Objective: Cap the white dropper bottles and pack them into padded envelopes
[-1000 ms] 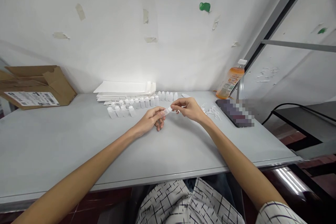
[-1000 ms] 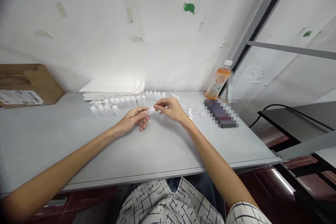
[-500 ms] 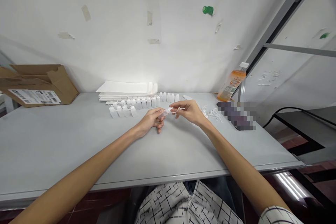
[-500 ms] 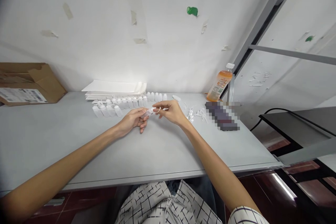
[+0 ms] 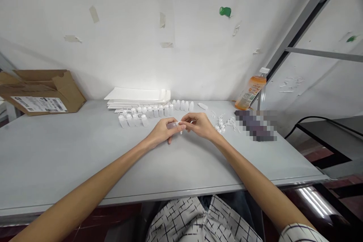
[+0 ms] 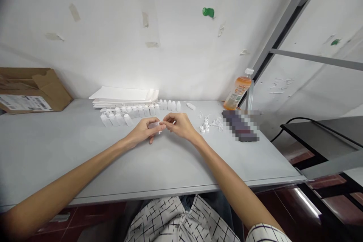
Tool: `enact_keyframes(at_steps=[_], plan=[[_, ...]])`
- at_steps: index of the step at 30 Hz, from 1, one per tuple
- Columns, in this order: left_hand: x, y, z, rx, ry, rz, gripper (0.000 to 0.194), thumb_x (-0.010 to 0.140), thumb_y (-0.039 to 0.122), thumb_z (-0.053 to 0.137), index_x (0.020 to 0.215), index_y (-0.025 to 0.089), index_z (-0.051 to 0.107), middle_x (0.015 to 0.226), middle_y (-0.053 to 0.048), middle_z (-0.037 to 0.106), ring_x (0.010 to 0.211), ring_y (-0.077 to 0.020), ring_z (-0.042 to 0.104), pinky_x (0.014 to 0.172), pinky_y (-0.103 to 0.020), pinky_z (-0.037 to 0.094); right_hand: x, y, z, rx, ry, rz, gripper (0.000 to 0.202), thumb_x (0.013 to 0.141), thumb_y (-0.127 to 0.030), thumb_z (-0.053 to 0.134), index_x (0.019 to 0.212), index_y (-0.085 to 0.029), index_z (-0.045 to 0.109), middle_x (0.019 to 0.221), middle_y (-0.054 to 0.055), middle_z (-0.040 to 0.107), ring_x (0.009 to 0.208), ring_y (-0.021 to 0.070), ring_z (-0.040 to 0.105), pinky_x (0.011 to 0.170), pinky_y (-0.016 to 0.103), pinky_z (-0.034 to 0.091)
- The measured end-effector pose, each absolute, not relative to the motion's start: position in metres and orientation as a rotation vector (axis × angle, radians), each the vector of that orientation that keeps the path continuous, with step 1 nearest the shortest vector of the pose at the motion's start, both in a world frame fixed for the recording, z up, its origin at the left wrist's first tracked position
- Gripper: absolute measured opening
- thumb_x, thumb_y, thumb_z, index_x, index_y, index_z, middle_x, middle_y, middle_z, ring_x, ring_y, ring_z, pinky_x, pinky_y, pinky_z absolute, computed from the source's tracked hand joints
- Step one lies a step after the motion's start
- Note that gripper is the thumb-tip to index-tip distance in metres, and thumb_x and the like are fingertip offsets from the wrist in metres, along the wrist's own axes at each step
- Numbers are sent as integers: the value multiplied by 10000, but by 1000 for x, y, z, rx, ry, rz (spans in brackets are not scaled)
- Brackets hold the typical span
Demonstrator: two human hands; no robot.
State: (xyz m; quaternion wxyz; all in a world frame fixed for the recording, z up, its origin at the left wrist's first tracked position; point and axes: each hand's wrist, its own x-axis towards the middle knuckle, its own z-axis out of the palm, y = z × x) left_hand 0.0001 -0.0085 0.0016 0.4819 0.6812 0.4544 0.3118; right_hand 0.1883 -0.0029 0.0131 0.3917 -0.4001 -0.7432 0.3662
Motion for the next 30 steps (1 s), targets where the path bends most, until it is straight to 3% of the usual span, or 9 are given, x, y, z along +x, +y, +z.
enact_keyframes(at_steps=[4, 11, 19, 23, 27, 30], plan=[[0, -6, -1, 1698, 1112, 735, 352, 733, 472, 745, 842, 166, 607, 569, 72, 497, 392, -72, 489, 429, -207, 363, 189, -2, 12, -1050, -1982, 832, 374, 848, -507, 629, 722, -158, 680, 682, 34, 674, 614, 132, 577, 564, 255, 437], [-3, -4, -2, 1759, 1058, 664, 326, 851, 460, 623, 980, 162, 654, 487, 84, 479, 420, -100, 536, 557, -246, 436, 186, -2, 8, -1224, -2128, 597, 451, 963, -413, 465, 594, -163, 540, 584, 0, 583, 541, 99, 436, 562, 258, 318], [-4, -3, -1, 1675, 1033, 604, 376, 893, 538, 549, 942, 165, 556, 475, 77, 479, 395, -124, 548, 479, -243, 439, 190, -2, 13, -1083, -2051, 661, 229, 898, -347, 551, 882, -162, 684, 784, 36, 688, 700, 133, 576, 589, 240, 368], [-4, -6, 1, 1729, 1014, 539, 340, 907, 505, 535, 949, 169, 549, 464, 90, 449, 361, -95, 479, 452, -221, 388, 191, -4, 15, -1097, -2098, 696, 288, 902, -388, 527, 765, -159, 635, 734, 24, 637, 651, 123, 520, 558, 242, 341], [-4, -6, 1, 1798, 1011, 516, 357, 906, 508, 529, 1004, 167, 569, 469, 95, 431, 363, -85, 452, 455, -214, 354, 189, -3, 11, -1213, -2155, 660, 458, 960, -431, 412, 587, -173, 476, 571, -13, 485, 544, 103, 382, 544, 262, 289], [-3, -7, 1, 1797, 1021, 517, 365, 901, 510, 530, 1009, 164, 572, 473, 96, 428, 365, -81, 434, 461, -216, 351, 190, -2, 11, -1232, -2149, 660, 479, 975, -445, 385, 595, -171, 489, 602, 0, 535, 577, 113, 444, 580, 267, 317]])
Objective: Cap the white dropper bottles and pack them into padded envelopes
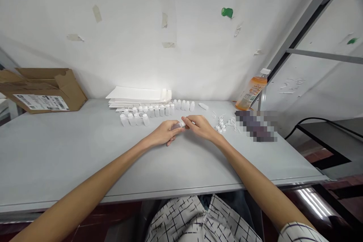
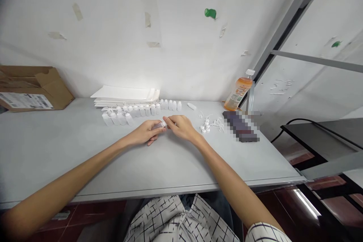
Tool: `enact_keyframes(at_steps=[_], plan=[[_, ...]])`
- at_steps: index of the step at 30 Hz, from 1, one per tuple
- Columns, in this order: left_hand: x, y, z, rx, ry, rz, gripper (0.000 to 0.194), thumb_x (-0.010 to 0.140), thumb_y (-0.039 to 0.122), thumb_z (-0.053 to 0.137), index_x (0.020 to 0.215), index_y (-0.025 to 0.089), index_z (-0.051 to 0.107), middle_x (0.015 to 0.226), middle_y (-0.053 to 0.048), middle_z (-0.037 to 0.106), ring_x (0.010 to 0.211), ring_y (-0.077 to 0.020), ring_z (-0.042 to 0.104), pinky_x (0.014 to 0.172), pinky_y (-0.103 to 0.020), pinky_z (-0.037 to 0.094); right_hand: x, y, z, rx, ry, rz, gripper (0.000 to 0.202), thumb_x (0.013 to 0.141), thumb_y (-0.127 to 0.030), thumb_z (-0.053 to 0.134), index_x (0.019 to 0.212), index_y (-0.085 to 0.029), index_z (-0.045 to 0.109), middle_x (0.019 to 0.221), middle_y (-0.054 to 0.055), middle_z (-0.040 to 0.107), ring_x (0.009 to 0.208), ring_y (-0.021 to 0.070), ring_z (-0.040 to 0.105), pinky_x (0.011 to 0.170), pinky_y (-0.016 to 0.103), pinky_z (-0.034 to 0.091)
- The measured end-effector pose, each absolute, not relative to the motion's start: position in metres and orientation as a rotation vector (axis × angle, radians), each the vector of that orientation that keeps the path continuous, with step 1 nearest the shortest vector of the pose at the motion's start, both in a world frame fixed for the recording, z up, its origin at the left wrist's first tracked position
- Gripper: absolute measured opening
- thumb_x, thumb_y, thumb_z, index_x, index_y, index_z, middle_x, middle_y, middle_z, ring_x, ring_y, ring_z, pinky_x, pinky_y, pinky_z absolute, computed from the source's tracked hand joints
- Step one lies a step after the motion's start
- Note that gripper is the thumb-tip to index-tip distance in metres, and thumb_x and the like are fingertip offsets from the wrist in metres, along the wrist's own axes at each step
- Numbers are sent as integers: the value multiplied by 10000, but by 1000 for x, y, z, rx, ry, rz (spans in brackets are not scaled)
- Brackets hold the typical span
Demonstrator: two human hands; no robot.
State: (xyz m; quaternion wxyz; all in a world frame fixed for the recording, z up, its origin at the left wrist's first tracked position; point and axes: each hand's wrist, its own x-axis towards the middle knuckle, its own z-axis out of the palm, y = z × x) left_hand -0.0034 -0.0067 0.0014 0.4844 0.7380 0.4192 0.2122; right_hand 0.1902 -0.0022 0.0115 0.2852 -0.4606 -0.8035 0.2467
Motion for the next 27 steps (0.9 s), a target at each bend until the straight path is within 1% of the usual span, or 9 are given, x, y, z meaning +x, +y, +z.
enact_keyframes(at_steps=[3, 6, 8, 12, 17, 20, 24, 25, 27], plan=[[-2, -7, 3, 1779, 1032, 522, 361, 896, 507, 533, 987, 159, 556, 480, 92, 437, 367, -80, 425, 454, -216, 342, 194, -2, 17, -1135, -2096, 738, 331, 935, -427, 481, 776, -170, 617, 744, 28, 631, 709, 145, 558, 591, 252, 354], [-2, -8, 3, 1796, 1041, 524, 344, 899, 493, 527, 966, 158, 560, 497, 83, 458, 373, -76, 425, 449, -213, 336, 196, -4, 21, -1059, -2069, 847, 249, 854, -410, 607, 867, -167, 656, 831, 51, 668, 790, 164, 597, 570, 236, 370], [-1, -8, 3, 1812, 1041, 524, 351, 898, 499, 527, 970, 158, 570, 502, 80, 463, 375, -73, 418, 448, -211, 332, 196, -4, 21, -1089, -2096, 841, 280, 853, -431, 609, 801, -160, 655, 806, 53, 674, 744, 154, 585, 566, 240, 366], [-3, -8, 3, 1828, 1023, 524, 377, 897, 512, 519, 1003, 155, 582, 490, 85, 440, 366, -76, 408, 445, -215, 326, 195, -4, 19, -1216, -2185, 681, 467, 940, -481, 463, 626, -157, 585, 629, 24, 605, 583, 117, 474, 563, 263, 332], [-2, -9, 4, 1823, 1019, 522, 360, 902, 484, 515, 1005, 145, 577, 486, 85, 429, 370, -83, 417, 454, -217, 331, 196, -4, 20, -1085, -2158, 729, 290, 898, -421, 541, 832, -162, 653, 780, 41, 661, 712, 143, 559, 577, 247, 350], [0, -11, 3, 1846, 1045, 542, 353, 899, 483, 515, 993, 150, 586, 495, 84, 425, 374, -81, 395, 445, -216, 324, 194, -4, 19, -1122, -2204, 773, 346, 923, -411, 491, 721, -158, 614, 704, 27, 620, 627, 121, 490, 562, 252, 327], [1, -12, 4, 1896, 1054, 566, 372, 900, 492, 508, 1033, 157, 603, 501, 86, 404, 381, -82, 360, 430, -215, 307, 192, -4, 17, -1227, -2210, 739, 477, 956, -432, 425, 557, -173, 465, 526, -23, 431, 520, 98, 331, 531, 265, 264], [0, -11, 4, 1888, 1041, 560, 381, 903, 494, 503, 1051, 157, 601, 497, 88, 397, 379, -83, 359, 431, -215, 309, 192, -5, 17, -1224, -2199, 736, 469, 952, -433, 436, 564, -173, 471, 533, -23, 435, 527, 99, 339, 532, 264, 264], [0, -11, 5, 1850, 1027, 541, 402, 907, 499, 495, 1091, 154, 589, 490, 93, 388, 373, -86, 366, 436, -218, 315, 193, -5, 18, -1177, -2172, 749, 385, 935, -425, 480, 656, -169, 550, 619, -7, 532, 588, 111, 422, 547, 252, 289]])
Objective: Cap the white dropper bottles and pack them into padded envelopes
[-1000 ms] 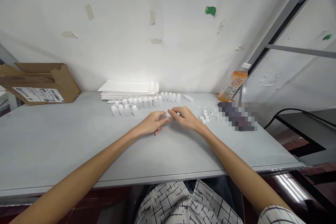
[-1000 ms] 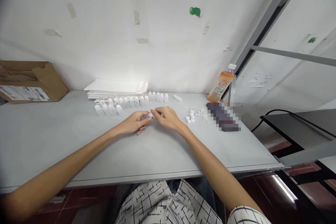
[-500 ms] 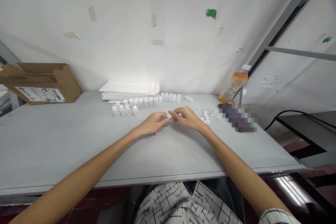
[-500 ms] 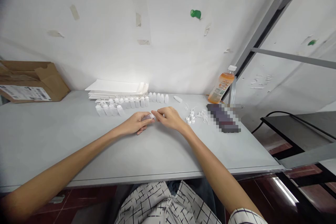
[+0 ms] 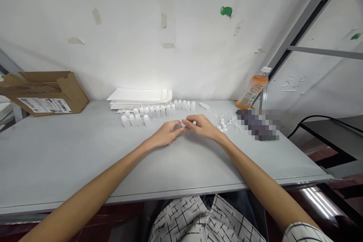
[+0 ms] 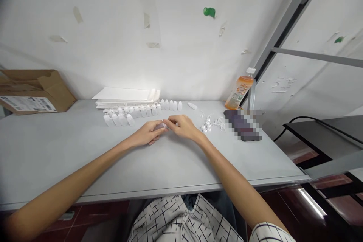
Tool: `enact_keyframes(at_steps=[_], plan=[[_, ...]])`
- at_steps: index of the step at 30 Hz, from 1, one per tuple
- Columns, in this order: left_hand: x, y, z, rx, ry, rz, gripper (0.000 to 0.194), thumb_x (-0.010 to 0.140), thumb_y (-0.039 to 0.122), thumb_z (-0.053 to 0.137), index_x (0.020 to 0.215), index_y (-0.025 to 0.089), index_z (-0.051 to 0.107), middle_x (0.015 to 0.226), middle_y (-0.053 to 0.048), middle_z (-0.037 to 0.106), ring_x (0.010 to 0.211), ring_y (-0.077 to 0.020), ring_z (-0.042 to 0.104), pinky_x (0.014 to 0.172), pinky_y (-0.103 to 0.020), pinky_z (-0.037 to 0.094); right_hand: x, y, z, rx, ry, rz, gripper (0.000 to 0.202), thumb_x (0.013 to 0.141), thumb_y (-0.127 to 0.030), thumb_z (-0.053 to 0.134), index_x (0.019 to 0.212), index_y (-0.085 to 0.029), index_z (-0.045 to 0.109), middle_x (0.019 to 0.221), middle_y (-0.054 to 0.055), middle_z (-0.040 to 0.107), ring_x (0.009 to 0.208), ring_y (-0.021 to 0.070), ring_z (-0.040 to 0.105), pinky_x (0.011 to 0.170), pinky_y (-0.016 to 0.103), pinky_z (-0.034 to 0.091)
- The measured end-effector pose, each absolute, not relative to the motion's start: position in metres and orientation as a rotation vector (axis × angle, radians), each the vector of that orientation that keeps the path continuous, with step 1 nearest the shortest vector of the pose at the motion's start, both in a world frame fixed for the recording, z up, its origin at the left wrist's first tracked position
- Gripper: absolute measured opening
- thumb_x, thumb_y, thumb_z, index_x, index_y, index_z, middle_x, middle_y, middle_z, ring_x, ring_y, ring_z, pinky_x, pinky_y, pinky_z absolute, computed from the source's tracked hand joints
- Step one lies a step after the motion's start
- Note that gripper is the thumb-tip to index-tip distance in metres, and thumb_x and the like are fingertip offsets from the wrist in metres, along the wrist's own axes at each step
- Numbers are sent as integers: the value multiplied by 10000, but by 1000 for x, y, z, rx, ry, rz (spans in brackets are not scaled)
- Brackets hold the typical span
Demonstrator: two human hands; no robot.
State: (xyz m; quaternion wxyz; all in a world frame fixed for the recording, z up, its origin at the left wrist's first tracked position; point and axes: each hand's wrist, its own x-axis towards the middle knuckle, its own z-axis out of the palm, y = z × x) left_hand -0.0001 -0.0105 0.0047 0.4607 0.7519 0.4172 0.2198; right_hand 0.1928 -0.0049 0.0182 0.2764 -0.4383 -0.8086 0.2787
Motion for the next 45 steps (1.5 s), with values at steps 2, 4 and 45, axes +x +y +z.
enact_keyframes(at_steps=[2, 4, 45], plan=[[0, -10, 5, 1823, 1028, 518, 418, 909, 500, 494, 1115, 147, 580, 488, 95, 386, 372, -89, 370, 439, -220, 315, 194, -5, 19, -1127, -2154, 766, 283, 916, -400, 516, 778, -169, 606, 745, 12, 617, 670, 123, 492, 569, 242, 316], [1, -10, 3, 1851, 1047, 520, 411, 912, 494, 491, 1104, 144, 587, 497, 89, 390, 386, -91, 362, 442, -222, 306, 193, -5, 19, -1134, -2165, 756, 257, 915, -382, 510, 798, -172, 602, 748, 9, 617, 657, 120, 484, 572, 242, 314], [3, -16, 3, 1837, 1071, 604, 369, 899, 454, 506, 1098, 167, 626, 503, 77, 399, 397, -95, 346, 431, -222, 302, 189, -4, 10, -1164, -2162, 755, 405, 933, -448, 452, 630, -179, 469, 603, -26, 466, 578, 103, 357, 553, 248, 261]])
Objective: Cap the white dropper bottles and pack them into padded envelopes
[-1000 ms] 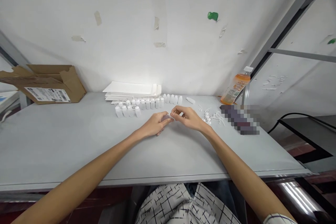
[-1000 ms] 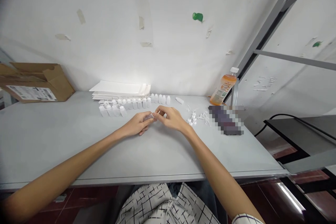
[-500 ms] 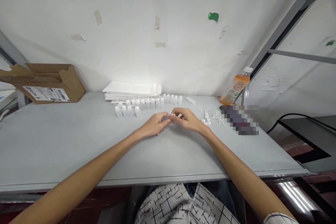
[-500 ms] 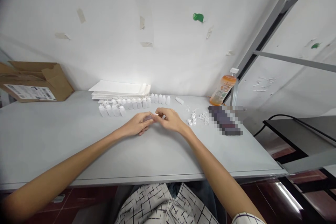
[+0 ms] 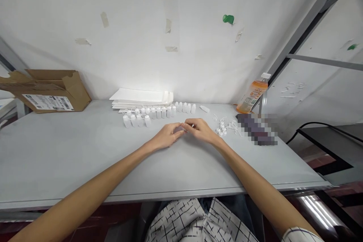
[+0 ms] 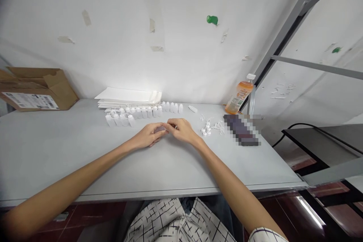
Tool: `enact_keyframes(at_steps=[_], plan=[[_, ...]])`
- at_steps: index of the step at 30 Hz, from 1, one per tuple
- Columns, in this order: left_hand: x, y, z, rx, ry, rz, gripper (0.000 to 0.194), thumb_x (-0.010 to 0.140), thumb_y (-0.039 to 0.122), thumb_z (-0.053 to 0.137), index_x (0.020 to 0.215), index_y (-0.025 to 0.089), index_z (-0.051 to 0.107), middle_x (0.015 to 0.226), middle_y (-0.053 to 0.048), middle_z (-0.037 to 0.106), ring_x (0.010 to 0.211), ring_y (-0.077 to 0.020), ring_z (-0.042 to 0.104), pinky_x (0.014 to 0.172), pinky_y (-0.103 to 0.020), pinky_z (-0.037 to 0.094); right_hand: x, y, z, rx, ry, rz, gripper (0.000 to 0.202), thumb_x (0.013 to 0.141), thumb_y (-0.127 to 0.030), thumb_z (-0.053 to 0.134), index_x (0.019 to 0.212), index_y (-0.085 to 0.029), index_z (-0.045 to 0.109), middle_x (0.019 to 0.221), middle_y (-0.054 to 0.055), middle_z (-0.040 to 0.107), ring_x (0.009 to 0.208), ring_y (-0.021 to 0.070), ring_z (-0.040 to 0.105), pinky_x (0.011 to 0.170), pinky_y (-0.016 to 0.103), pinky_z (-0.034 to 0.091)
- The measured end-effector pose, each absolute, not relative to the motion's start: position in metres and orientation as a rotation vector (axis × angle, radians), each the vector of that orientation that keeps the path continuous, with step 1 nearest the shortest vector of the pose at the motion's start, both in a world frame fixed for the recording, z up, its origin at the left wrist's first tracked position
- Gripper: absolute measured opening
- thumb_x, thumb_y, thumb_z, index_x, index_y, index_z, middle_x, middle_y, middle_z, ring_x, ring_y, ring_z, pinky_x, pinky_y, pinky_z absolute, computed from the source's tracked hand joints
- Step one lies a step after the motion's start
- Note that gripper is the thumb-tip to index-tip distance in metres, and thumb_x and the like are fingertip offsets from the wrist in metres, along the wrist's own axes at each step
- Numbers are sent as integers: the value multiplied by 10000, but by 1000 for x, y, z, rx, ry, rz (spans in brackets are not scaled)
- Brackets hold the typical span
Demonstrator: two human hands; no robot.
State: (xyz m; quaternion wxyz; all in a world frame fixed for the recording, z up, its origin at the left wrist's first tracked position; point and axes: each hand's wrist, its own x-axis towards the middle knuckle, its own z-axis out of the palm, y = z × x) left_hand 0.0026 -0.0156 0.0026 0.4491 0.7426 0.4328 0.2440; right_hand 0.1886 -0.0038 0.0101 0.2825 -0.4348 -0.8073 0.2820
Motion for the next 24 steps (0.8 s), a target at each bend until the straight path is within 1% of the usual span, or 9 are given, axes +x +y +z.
enact_keyframes(at_steps=[2, 4, 5, 7, 11, 14, 18, 21, 24], plan=[[3, -15, 1, 1936, 1073, 648, 341, 899, 437, 512, 1048, 168, 660, 506, 71, 393, 426, -92, 335, 443, -217, 277, 187, -2, 9, -1245, -2164, 765, 477, 934, -481, 431, 564, -188, 363, 546, -39, 326, 545, 99, 274, 537, 261, 227], [3, -14, -1, 2018, 1071, 707, 319, 890, 431, 536, 976, 161, 684, 518, 62, 409, 454, -86, 332, 452, -212, 256, 186, -1, 8, -1301, -2164, 853, 520, 931, -528, 413, 549, -194, 302, 538, -40, 265, 536, 99, 244, 530, 266, 216], [2, -14, -2, 2018, 1066, 717, 323, 887, 437, 545, 964, 156, 685, 517, 61, 416, 451, -82, 331, 450, -210, 252, 186, 0, 7, -1316, -2159, 898, 529, 930, -547, 405, 548, -195, 303, 537, -39, 273, 535, 99, 250, 530, 266, 222], [1, -11, -4, 1919, 1035, 673, 355, 881, 460, 563, 1018, 149, 666, 493, 70, 424, 408, -74, 336, 432, -207, 265, 186, 0, 7, -1329, -2141, 918, 532, 930, -565, 402, 556, -191, 345, 542, -34, 336, 538, 99, 281, 537, 263, 239], [-2, -5, -6, 1596, 901, 585, 457, 857, 491, 610, 1148, 139, 592, 455, 91, 416, 346, -75, 370, 392, -203, 333, 186, -1, 8, -1235, -2118, 782, 457, 932, -513, 447, 618, -181, 440, 599, -26, 447, 575, 104, 342, 558, 257, 257], [-3, -3, -7, 1542, 860, 573, 446, 860, 484, 620, 1139, 137, 590, 452, 95, 404, 340, -71, 384, 380, -195, 349, 187, -2, 7, -1141, -2129, 796, 405, 938, -460, 448, 644, -182, 455, 603, -32, 419, 581, 105, 346, 558, 255, 258], [-3, -5, -6, 1597, 864, 589, 416, 883, 464, 597, 1140, 138, 596, 461, 86, 427, 346, -69, 402, 397, -195, 353, 184, -3, 2, -1093, -2107, 791, 406, 958, -430, 401, 631, -191, 393, 584, -43, 369, 560, 101, 318, 563, 258, 262], [-2, -8, -3, 1654, 885, 602, 393, 901, 449, 560, 1140, 140, 601, 462, 89, 422, 354, -75, 401, 420, -209, 361, 182, -3, -1, -1087, -2076, 777, 424, 956, -437, 408, 612, -194, 360, 571, -47, 345, 554, 98, 299, 562, 260, 254], [-2, -11, 0, 1835, 978, 645, 318, 917, 411, 524, 1061, 149, 631, 461, 86, 429, 361, -76, 403, 447, -216, 350, 180, -5, -2, -1108, -2025, 859, 462, 949, -483, 423, 594, -193, 371, 556, -44, 348, 551, 98, 309, 556, 260, 256]])
